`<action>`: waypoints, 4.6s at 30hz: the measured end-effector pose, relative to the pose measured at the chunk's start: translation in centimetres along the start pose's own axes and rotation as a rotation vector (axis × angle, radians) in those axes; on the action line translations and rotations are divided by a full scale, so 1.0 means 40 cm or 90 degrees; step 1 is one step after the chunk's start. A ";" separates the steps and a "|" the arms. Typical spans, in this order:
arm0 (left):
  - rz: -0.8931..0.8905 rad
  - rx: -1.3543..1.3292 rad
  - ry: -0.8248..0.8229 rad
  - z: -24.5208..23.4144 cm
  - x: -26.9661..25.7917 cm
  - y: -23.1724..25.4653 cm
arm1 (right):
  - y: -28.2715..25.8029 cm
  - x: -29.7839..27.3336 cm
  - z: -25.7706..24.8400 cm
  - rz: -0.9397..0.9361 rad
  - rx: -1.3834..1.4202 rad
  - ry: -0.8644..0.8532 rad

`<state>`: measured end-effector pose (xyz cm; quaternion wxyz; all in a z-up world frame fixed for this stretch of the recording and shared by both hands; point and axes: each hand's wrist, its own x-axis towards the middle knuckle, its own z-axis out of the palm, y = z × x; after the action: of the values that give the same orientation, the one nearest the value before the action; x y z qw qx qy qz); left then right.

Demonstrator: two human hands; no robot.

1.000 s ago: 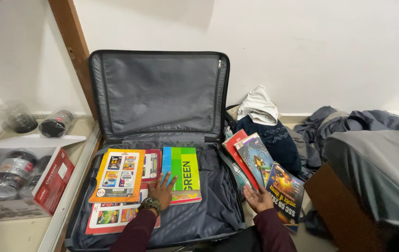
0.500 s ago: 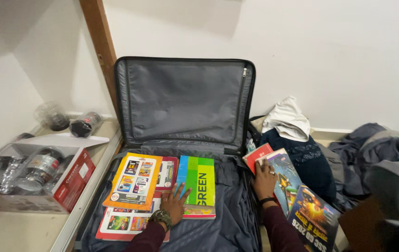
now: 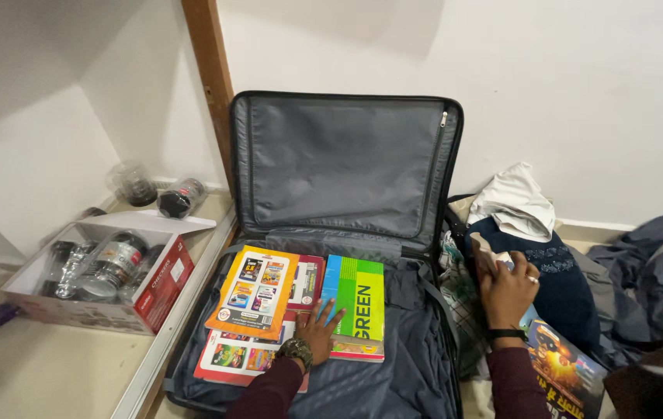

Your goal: The person packs books and folded clothes into an open suitcase. They place several books first, then add folded garments, arranging them to fit within the suitcase.

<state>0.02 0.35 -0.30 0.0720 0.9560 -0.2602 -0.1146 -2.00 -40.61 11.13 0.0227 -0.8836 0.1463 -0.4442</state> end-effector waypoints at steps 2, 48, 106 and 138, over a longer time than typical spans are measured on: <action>-0.009 0.013 -0.031 -0.001 0.008 0.000 | -0.035 0.037 -0.094 0.029 0.111 0.002; -0.418 -1.284 0.424 0.027 -0.029 -0.329 | -0.371 -0.491 0.003 0.719 0.879 -0.849; -0.195 -1.282 0.031 0.171 -0.009 0.156 | -0.352 -0.533 0.005 0.607 0.850 -0.786; -0.174 -0.447 0.161 0.021 -0.018 -0.095 | -0.376 -0.485 0.156 0.137 0.463 -0.450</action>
<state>1.02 3.90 -1.71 0.4101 0.9057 -0.0643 -0.0864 -4.37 -21.39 -5.18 0.4218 -0.8947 0.0563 -0.1359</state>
